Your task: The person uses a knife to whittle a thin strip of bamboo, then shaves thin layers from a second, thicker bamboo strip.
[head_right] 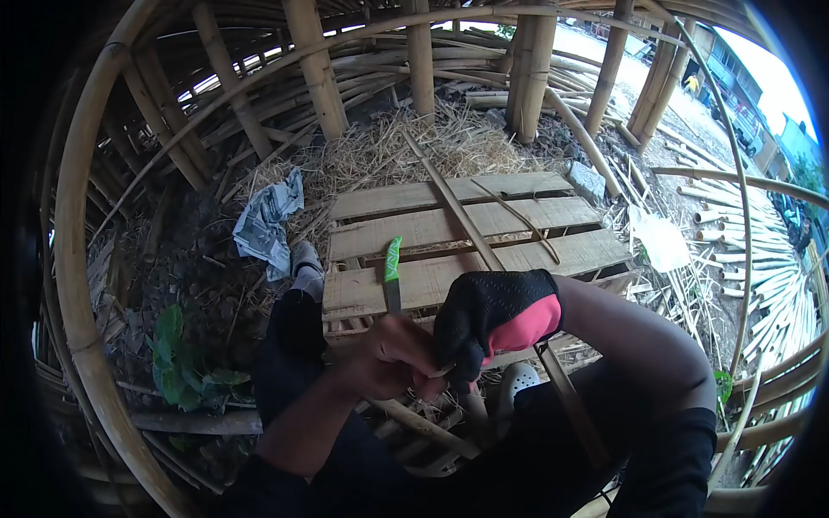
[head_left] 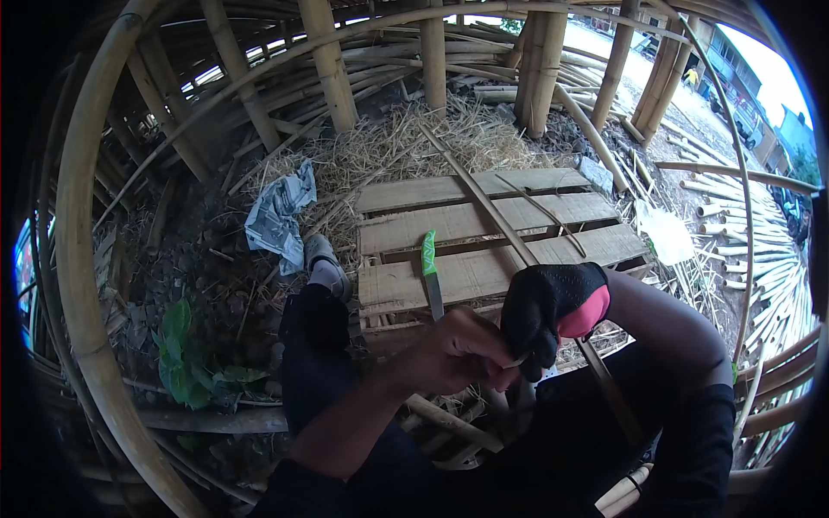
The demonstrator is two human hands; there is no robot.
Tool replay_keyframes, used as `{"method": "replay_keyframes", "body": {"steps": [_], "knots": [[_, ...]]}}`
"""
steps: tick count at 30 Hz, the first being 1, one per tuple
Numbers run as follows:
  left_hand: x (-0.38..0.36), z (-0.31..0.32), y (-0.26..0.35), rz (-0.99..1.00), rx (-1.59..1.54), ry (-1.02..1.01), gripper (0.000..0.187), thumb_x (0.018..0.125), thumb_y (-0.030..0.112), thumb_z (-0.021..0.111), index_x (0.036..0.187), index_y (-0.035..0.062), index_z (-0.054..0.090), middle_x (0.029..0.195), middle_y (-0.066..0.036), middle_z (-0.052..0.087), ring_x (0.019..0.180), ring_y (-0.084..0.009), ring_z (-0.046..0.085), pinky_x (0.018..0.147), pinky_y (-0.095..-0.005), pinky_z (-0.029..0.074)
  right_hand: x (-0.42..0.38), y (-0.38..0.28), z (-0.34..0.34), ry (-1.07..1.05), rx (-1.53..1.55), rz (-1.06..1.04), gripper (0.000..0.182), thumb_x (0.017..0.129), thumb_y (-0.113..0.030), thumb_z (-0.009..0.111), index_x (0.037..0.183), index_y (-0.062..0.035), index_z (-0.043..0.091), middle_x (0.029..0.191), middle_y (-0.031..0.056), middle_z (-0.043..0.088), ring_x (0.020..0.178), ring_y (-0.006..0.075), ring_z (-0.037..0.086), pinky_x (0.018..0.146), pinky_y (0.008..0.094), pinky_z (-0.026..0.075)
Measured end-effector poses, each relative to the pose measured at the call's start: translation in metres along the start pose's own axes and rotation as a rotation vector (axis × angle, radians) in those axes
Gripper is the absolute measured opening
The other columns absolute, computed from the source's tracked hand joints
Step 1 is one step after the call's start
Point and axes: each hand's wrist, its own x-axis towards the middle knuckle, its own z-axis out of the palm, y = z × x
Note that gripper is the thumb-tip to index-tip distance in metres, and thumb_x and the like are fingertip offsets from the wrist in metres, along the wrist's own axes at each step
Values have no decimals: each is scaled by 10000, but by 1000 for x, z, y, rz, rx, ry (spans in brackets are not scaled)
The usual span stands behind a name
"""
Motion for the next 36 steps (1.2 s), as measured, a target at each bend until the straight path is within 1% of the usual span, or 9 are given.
{"method": "replay_keyframes", "body": {"steps": [3, 7, 9, 18, 21, 25, 30, 35, 36], "knots": [[-1, -2, -1, 25, -54, 58, 145, 949, -7, 582, 1054, -2, 682, 799, -97, 694, 693, -146, 669, 646, -259, 546, 2, -8, -2, 82, 114, 19, 108, 885, -133, 678, 948, -61, 729, 892, 113, 719, 846, 221, 703, 733, 341, 547], [7, -9, 19, -272, -63, 402, 115, 956, 20, 585, 998, -39, 674, 806, -70, 686, 674, -87, 606, 608, -254, 495, 3, -31, -6, 272, -762, -25, 212, 858, -165, 645, 1023, -43, 697, 923, 101, 695, 857, 280, 685, 721, 373, 559], [10, -12, 24, -374, 454, 369, 98, 928, 37, 610, 980, -29, 659, 814, -95, 681, 647, -139, 622, 601, -270, 498, 3, -29, -4, 265, -1187, 13, 121, 816, -147, 652, 900, -73, 699, 831, 96, 660, 792, 269, 677, 699, 371, 562], [7, -21, 18, -169, 1117, 297, 97, 819, 35, 659, 902, -14, 649, 722, -123, 587, 586, -234, 585, 576, -334, 478, 12, 0, 1, 358, -1369, 59, 91, 781, -159, 664, 796, -69, 674, 738, 112, 631, 697, 274, 671, 595, 377, 546], [9, -17, 8, -206, 995, 471, 93, 875, 64, 637, 927, -10, 657, 727, -99, 591, 581, -167, 575, 545, -308, 453, 18, -4, 11, 759, -1017, 118, 133, 772, -210, 701, 724, -87, 682, 680, 107, 632, 629, 262, 663, 558, 367, 530], [14, -34, 5, -349, 970, 729, 152, 957, 117, 589, 932, -15, 658, 736, -39, 603, 584, -95, 551, 529, -276, 420, 30, -31, 30, 678, -1240, 262, 190, 771, -273, 739, 697, -103, 697, 657, 94, 639, 595, 265, 656, 554, 358, 525], [-11, -75, 6, -320, 381, 888, 239, 1017, 221, 574, 980, 1, 661, 818, 6, 627, 738, -78, 573, 640, -231, 437, 13, -20, -13, 1257, -1164, 291, 229, 925, -357, 610, 969, -177, 745, 827, 74, 701, 763, 294, 692, 709, 372, 558], [-9, -63, 13, -274, 336, 910, 257, 955, 250, 669, 1030, 5, 675, 884, -25, 650, 847, -102, 587, 790, -258, 488, -32, -15, -49, 1104, -942, 1301, 628, 947, -653, 410, 1113, -116, 689, 1047, 140, 711, 1000, 327, 674, 870, 401, 517], [-9, -62, 12, -261, 317, 902, 244, 944, 236, 684, 1032, 8, 680, 896, -30, 658, 855, -104, 593, 805, -266, 488, -36, -16, -50, 1105, -942, 1302, 628, 947, -653, 410, 1113, -116, 689, 1047, 140, 711, 1000, 327, 674, 870, 401, 517]]}}
